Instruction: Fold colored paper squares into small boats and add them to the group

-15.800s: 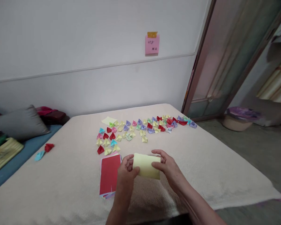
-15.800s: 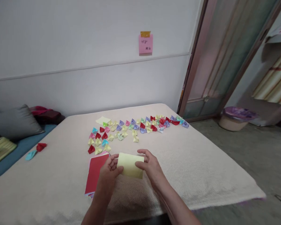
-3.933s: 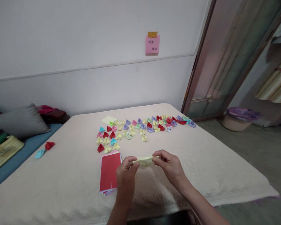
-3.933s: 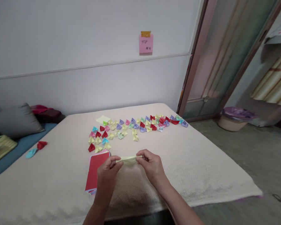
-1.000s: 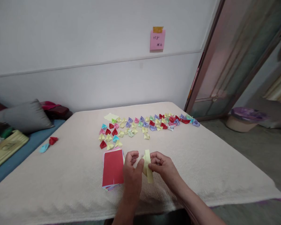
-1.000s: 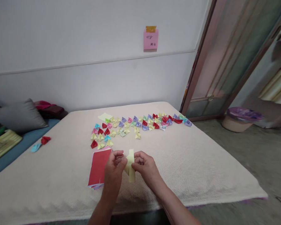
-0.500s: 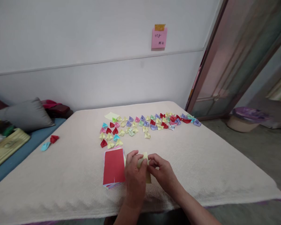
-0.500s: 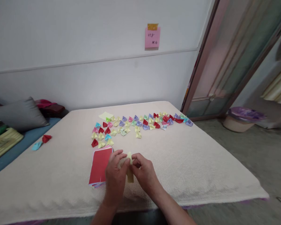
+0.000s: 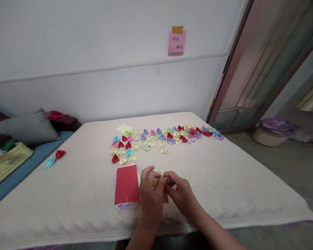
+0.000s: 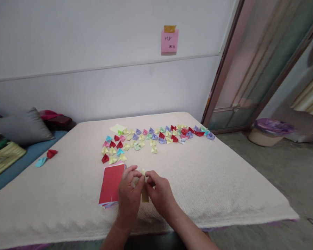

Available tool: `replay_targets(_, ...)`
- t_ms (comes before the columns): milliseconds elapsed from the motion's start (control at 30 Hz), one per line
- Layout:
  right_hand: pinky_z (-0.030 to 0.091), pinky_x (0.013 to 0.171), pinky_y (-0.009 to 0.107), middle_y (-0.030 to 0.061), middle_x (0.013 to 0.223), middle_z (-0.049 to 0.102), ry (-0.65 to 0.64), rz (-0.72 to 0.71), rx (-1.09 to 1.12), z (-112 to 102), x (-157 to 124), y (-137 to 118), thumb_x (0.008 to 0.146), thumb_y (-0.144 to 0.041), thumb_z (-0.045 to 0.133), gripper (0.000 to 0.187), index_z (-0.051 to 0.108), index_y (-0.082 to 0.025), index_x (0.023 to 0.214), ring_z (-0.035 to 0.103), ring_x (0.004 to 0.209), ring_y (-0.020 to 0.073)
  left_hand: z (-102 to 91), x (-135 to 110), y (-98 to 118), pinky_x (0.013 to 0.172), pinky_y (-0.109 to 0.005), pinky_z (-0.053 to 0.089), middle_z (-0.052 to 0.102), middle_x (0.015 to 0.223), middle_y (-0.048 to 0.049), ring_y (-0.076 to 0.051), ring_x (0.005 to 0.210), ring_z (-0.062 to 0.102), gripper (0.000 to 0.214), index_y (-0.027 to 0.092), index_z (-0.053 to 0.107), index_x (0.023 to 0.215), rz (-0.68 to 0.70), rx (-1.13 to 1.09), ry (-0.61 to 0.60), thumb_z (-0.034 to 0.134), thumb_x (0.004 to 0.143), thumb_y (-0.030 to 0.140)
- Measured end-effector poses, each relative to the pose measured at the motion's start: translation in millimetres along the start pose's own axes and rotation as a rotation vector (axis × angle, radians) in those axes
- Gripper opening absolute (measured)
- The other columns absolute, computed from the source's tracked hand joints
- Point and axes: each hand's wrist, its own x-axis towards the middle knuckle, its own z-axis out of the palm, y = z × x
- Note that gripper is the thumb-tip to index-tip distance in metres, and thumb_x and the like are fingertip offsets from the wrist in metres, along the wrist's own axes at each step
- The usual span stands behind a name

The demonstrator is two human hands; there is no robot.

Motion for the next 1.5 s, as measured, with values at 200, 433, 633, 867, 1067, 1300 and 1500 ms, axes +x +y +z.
replay_targets(200,0.037,0.06,0.021,-0.0036,0.065,0.057,-0.03,-0.054,-0.136,1,-3,1,0.081,-0.014,0.049,0.013,0.057,-0.021,0.087,0.05,0.06,0.0117,-1.8,4,1,0.092,-0.038,0.038,0.056,0.111,-0.0066,-0.022,0.107,0.051,0.005,0.02,0.057,0.075,-0.07,-0.043,0.014,0.055,0.079,0.021)
replay_targets(433,0.036,0.059,0.021,-0.0041,0.064,0.056,-0.037,-0.049,-0.144,3,-2,2,0.082,-0.015,0.049,0.01,0.057,-0.021,0.086,0.05,0.059,0.0114,-2.9,5,1,0.09,-0.035,0.038,0.056,0.111,-0.0058,-0.021,0.107,0.051,0.014,0.021,0.058,0.071,-0.046,-0.097,-0.037,0.05,0.082,0.022)
replay_targets(633,0.036,0.06,0.021,-0.0037,0.066,0.055,-0.066,-0.078,-0.158,0,-1,0,0.083,-0.013,0.048,0.013,0.058,-0.021,0.087,0.048,0.06,0.0113,-6.1,8,0,0.09,-0.034,0.037,0.057,0.108,-0.0058,-0.021,0.106,0.052,0.015,0.02,0.06,0.067,-0.096,-0.19,-0.077,0.053,0.08,0.022)
replay_targets(867,0.034,0.057,0.021,-0.004,0.064,0.053,-0.1,-0.076,-0.163,0,-1,-2,0.078,-0.008,0.049,0.023,0.059,-0.022,0.093,0.046,0.059,0.0115,-8.0,10,-5,0.085,-0.032,0.039,0.059,0.107,-0.0065,-0.021,0.103,0.053,0.013,0.019,0.061,0.067,-0.189,-0.319,-0.133,0.054,0.077,0.022)
replay_targets(1067,0.032,0.056,0.022,-0.0049,0.062,0.049,-0.106,-0.028,-0.035,-1,0,-3,0.075,-0.007,0.05,0.02,0.06,-0.021,0.085,0.042,0.057,0.0104,-7.8,11,-4,0.082,-0.031,0.039,0.058,0.108,-0.0065,-0.021,0.101,0.054,0.01,0.019,0.062,0.068,-0.191,-0.32,-0.16,0.055,0.075,0.02)
replay_targets(1300,0.028,0.05,0.022,-0.008,0.054,0.043,-0.188,0.194,0.507,-7,9,6,0.071,-0.017,0.061,0.022,0.062,-0.017,0.092,0.037,0.051,0.0082,-10.5,15,-11,0.058,-0.022,0.038,0.06,0.076,-0.0006,-0.012,0.063,0.052,0.007,0.017,0.059,0.067,-0.322,-0.444,-0.202,0.06,0.071,0.022)
replay_targets(1500,0.031,0.052,0.022,-0.0051,0.058,0.053,-0.186,0.273,0.586,-10,8,0,0.069,-0.019,0.066,0.012,0.062,-0.015,0.08,0.043,0.053,0.0082,-8.0,13,-9,0.057,-0.019,0.039,0.058,0.071,0.0034,-0.009,0.062,0.052,0.018,0.019,0.055,0.083,-0.385,-0.627,-0.105,0.066,0.069,0.021)
